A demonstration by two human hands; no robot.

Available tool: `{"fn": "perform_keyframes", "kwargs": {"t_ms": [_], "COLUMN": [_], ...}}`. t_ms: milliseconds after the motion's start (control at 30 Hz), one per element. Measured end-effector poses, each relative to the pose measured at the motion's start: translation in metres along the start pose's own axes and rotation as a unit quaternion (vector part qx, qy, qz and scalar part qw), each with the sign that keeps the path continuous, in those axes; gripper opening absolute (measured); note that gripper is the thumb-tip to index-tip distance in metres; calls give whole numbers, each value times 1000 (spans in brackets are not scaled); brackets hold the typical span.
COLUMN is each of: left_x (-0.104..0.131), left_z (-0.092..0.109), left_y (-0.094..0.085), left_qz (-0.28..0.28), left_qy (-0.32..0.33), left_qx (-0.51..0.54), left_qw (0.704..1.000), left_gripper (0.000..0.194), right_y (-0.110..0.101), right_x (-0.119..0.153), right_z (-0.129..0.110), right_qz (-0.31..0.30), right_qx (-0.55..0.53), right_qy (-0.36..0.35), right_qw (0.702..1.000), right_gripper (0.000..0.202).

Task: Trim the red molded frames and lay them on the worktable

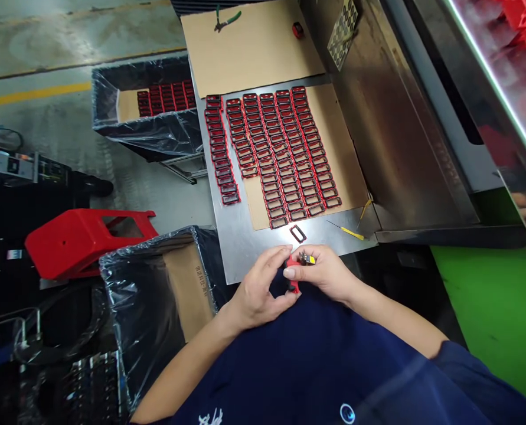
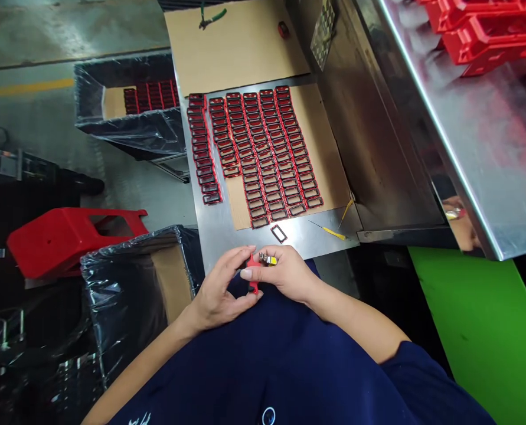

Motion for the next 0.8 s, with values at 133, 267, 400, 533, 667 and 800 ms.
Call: {"fn": "perform_keyframes", "kwargs": {"t_ms": [133, 267, 400, 533, 667, 800], "left_x": [-1, -4, -9, -7, -2, -1], "left_z": [-8, 0, 5, 6, 4, 4], "left_y": [-9, -7, -5, -2, -3, -4], "left_qz": [28, 1, -10, -18, -14, -9], "left_qy": [-74, -68, -36, 2, 18, 24], "left_qx": [29, 39, 52, 80, 86, 89], "left_qw": [996, 997, 998, 997, 996, 996], "left_gripper": [72, 69, 69, 77, 83, 84], "right_y": [-23, -33, -14, -8, -1, 0], "right_x": [16, 43, 68, 74, 77, 80], "right_z": [-17, -35, -57, -58, -62, -72], "right_qz": [27, 22, 5, 9, -14, 8], "right_qx": [167, 358, 423, 426, 391, 337], "right_qy": [-73, -150, -321, -379, -427, -463], "right_qw": [983, 921, 848, 822, 815, 820], "right_gripper": [29, 11, 22, 21, 21, 19]}}
Point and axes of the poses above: each hand's wrist, its own x-axis away from the middle knuckle, its own y-axis out of the palm, z = x × y, the point moved 10 cm from there along -x, towards the middle knuckle, and after that the axes turned 8 degrees about z, right-handed, at the moved point
